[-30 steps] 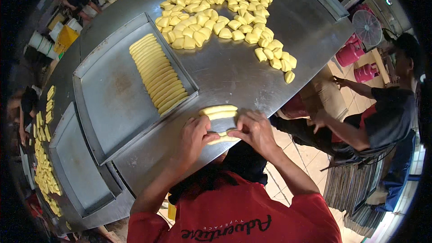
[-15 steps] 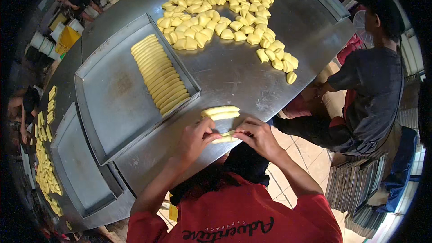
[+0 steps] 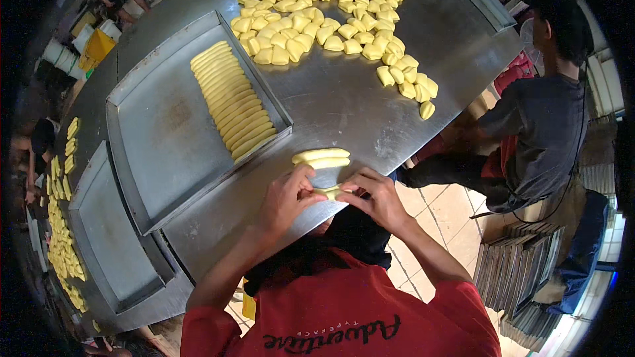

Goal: The person shapes dough pieces by hand into elongated rolls on a metal table and arranges them into a baking tray.

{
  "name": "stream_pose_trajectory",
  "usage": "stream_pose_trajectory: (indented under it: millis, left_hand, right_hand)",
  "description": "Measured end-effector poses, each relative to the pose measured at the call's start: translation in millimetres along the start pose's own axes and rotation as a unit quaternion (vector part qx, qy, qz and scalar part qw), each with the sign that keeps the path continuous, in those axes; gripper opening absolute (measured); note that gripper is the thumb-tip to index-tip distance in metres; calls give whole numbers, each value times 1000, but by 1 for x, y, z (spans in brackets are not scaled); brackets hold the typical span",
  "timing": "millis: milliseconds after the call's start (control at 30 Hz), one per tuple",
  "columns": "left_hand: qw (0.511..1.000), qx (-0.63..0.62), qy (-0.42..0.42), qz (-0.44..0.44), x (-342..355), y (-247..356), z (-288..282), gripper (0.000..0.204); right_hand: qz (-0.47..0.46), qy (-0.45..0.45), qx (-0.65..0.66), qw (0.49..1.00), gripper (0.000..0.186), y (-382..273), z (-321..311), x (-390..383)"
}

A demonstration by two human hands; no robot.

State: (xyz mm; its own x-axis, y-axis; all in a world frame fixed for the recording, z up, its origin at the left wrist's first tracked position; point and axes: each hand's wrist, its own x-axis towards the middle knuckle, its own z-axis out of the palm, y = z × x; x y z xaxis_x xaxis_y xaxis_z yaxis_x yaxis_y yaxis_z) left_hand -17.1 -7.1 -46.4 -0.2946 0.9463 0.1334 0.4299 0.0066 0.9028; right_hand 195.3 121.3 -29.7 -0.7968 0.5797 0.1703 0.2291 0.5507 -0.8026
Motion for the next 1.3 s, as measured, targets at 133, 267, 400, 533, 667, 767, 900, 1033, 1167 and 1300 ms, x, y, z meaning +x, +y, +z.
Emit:
stream_pose_trajectory:
  millis: [133,267,400,533,667,767,900,1033,1167,1300]
  left_hand:
    - [992,119,-24,25,15,0,-1,41]
    - [958,273,9,91,21,11,-14,46]
    - [982,187,-11,-8,13,-12,-11,52]
    - [987,125,-23,-96,18,0,-14,60]
    - [937,342,-56,-41,30,17,-13,69]
    - [924,377,-48,-37,30,12,-12,71]
    - [952,304,-23,16,23,-10,-12,70]
    - [963,262,-45,-47,28,1,-17,68]
    - [936,349,-37,11,30,-4,-18,66]
    - [955,293,-8,35,26,-12,-15,62]
  right_hand:
    - [12,-19,-39,999,27,-2,6,16]
    - [8,-1,-259,966,40,-1,-7,29]
    - [-35,-4,-179,983,45,20,-9,27]
    - [65,-103,-159,980,48,8,-18,32]
    - [30,-28,-255,966,52,-1,-2,33]
    - [-5,26,-289,957,53,-2,-6,38]
    - [29,-43,-204,978,56,9,-10,37]
    - [72,-74,-278,955,58,-5,-4,38]
    - [94,-52,-339,935,59,-12,-7,41]
    - [69,-23,-305,949,61,4,-6,39]
